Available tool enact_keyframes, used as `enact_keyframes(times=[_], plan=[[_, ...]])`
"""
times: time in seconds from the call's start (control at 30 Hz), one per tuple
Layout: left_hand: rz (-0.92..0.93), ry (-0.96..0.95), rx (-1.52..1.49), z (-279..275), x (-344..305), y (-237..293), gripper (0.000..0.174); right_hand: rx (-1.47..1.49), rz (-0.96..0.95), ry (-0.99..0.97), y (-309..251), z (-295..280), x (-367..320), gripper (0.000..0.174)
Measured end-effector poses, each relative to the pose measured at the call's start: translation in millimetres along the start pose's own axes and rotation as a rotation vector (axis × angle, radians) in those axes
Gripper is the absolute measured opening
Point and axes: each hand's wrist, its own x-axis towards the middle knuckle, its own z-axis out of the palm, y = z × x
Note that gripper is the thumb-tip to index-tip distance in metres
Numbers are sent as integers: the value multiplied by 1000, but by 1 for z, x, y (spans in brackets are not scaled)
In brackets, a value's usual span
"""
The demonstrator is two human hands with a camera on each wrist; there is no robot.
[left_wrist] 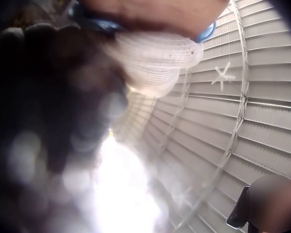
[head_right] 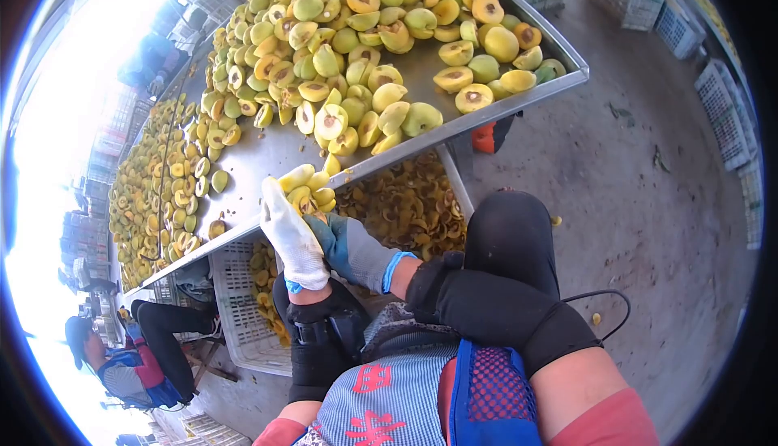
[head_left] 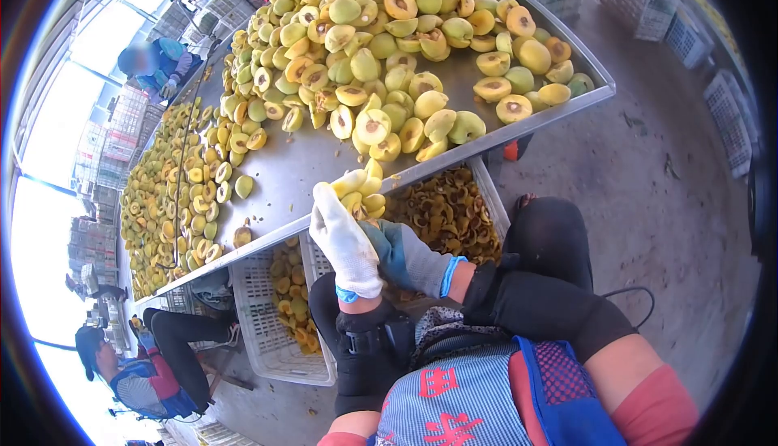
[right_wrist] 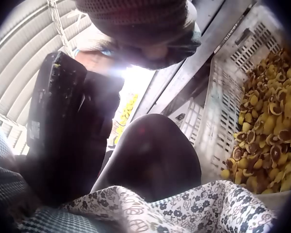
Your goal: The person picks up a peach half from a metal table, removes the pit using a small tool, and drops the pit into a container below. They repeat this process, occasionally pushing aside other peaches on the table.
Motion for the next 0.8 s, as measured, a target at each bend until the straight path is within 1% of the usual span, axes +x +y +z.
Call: enact_keyframes(times=[0.07, 0.17, 0.27, 0.33, 0.37, 0.43, 0.47, 0.5, 0.53, 0.57, 0.6, 0.63, 0.73, 0.8], plan=[[-10, 3, 17, 0, 0, 0, 49, -10, 32, -6, 1, 0, 0, 44], [-31, -17, 63, 0, 1, -1, 51, -118, 17, -57, 1, -1, -3, 34], [-68, -41, 52, 0, -1, 4, 52, -30, -6, -72, 6, 1, -1, 32], [-68, -26, 54, 1, -1, 4, 53, -99, -80, -44, 2, 0, -1, 43], [-76, -58, 20, 1, -2, 4, 54, -135, -116, -30, -1, -1, -1, 49], [-88, -111, -50, -4, -2, 7, 57, 74, 164, -121, -29, -5, -7, 51], [-76, -176, -20, -9, 0, 8, 57, 176, 303, -169, -47, -9, -10, 53], [-64, -244, 13, -17, 4, 7, 57, 136, 462, -255, -66, -17, -12, 57], [-57, -313, 47, -22, 7, 5, 58, 216, 539, -340, -63, -23, -11, 58], [-107, -339, 33, -25, 8, 1, 58, 298, 618, -423, -57, -28, -9, 60], [-119, -348, -17, -26, 7, -2, 58, 380, 694, -505, -54, -33, -8, 62], [-129, -357, -66, -26, 6, -4, 57, 447, 737, -552, -57, -36, -9, 57], [-135, -389, -189, -22, 4, -4, 56, 331, 732, -449, -55, -31, -10, 57], [-160, -424, -321, -23, 8, -12, 55, 70, 573, -380, -59, -32, -9, 59]])
